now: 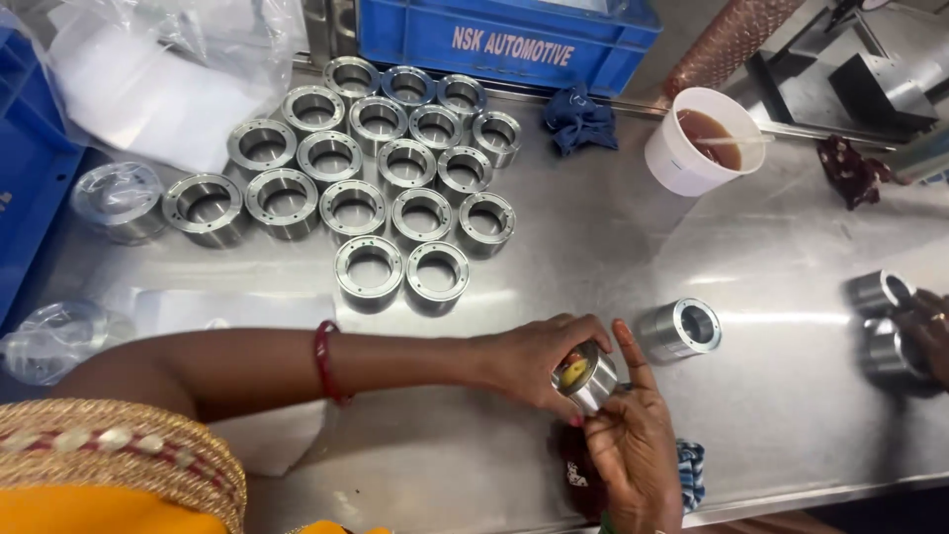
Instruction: Wiping metal rings with a sponge and placing them into individual plastic bags.
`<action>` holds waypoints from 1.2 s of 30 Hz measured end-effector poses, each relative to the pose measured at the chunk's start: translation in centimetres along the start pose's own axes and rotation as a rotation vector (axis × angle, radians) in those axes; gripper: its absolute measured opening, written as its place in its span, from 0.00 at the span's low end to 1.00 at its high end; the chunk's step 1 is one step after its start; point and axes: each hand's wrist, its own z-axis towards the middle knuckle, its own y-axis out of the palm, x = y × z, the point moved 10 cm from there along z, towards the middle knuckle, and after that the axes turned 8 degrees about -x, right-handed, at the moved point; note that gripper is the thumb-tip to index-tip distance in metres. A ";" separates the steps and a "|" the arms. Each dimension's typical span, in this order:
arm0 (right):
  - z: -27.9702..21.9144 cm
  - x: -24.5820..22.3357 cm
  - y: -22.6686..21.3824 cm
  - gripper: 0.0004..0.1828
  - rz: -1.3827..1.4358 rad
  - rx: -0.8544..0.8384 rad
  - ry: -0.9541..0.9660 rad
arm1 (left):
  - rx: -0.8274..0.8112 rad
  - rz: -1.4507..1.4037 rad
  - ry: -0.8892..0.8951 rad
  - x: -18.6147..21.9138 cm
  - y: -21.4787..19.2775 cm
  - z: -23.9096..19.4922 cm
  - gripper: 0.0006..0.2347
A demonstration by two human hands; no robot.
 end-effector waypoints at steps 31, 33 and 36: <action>-2.9 -5.4 -1.3 0.42 -0.746 0.119 -0.537 | -0.021 -0.654 -0.393 -3.8 3.9 4.6 0.42; -2.1 -4.5 -3.4 0.44 -0.176 0.088 -0.371 | 0.145 0.088 0.236 3.8 0.4 3.0 0.37; -2.7 -4.1 -1.6 0.44 -0.070 0.255 -0.163 | 0.098 0.211 0.481 5.6 1.2 2.1 0.35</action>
